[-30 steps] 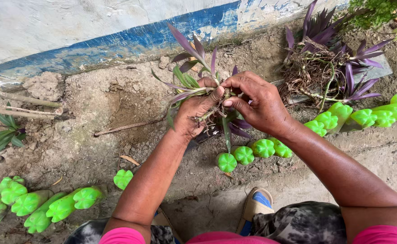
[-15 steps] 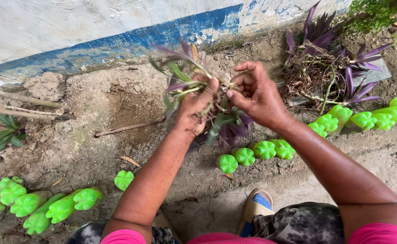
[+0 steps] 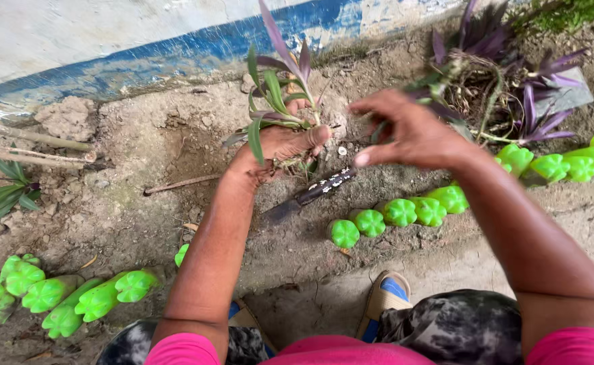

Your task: The person digs a small trench in the soil, plants small purple and green leafy plants, and places green plastic bottle bottoms as a border.

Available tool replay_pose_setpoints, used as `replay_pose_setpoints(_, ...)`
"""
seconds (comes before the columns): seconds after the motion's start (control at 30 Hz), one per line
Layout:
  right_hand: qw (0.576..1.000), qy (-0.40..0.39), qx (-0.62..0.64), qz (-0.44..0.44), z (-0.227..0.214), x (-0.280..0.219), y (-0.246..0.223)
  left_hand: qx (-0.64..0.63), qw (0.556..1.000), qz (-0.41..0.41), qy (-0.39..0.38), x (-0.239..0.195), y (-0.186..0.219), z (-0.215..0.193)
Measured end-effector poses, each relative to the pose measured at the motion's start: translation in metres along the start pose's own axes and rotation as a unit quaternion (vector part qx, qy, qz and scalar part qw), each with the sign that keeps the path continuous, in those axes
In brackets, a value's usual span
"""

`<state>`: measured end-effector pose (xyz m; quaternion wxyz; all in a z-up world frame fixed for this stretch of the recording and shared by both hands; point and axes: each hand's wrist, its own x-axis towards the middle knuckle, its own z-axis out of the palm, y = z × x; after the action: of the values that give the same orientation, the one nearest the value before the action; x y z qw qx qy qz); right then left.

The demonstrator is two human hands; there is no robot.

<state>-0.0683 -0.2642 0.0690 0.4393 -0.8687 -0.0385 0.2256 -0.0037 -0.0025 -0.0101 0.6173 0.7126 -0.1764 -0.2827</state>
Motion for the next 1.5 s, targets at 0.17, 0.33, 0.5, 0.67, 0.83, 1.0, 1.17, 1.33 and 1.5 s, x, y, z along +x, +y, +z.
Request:
replay_pose_setpoints(0.17, 0.940, -0.007, 0.282, -0.192, 0.060, 0.022, 0.015, -0.055, 0.994, -0.077, -0.049, -0.012, 0.005, 0.011)
replay_pose_setpoints(0.33, 0.932, 0.111, 0.318, -0.132, 0.057, 0.030, 0.025, -0.243, 0.962, -0.054, -0.113, -0.019, 0.032, 0.003)
replay_pose_setpoints(0.5, 0.876, 0.311, 0.267, -0.253, 0.041, 0.034, 0.036, -0.386, 0.914, -0.054, -0.114, -0.017, 0.047, 0.008)
replay_pose_setpoints(0.67, 0.866, 0.343, 0.261, -0.254, 0.050, 0.040, 0.038, -0.186, 0.974, 0.042, 0.126, -0.001, 0.030, 0.044)
replay_pose_setpoints(0.83, 0.876, 0.315, 0.266, -0.250, 0.069, 0.044, 0.037, -0.162, 0.966, 0.101, 0.174, -0.001, 0.024, 0.046)
replay_pose_setpoints(1.0, 0.862, 0.279, 0.365, -0.214, 0.074, 0.052, 0.032, 0.004, 0.961, 0.139, 0.238, -0.007, 0.022, 0.049)
replay_pose_setpoints(1.17, 0.797, 0.212, 0.547, -0.144, 0.074, 0.056, 0.033, -0.175, 0.945, 0.152, 0.229, 0.005, 0.005, 0.051)
replay_pose_setpoints(1.33, 0.779, 0.155, 0.597, -0.115, 0.068, 0.057, 0.039, -0.299, 0.928, 0.124, 0.186, 0.009, -0.011, 0.048)
replay_pose_setpoints(1.5, 0.767, 0.126, 0.628, -0.039, 0.065, 0.057, 0.042, -0.405, 0.900, 0.087, 0.138, 0.008, -0.020, 0.041)
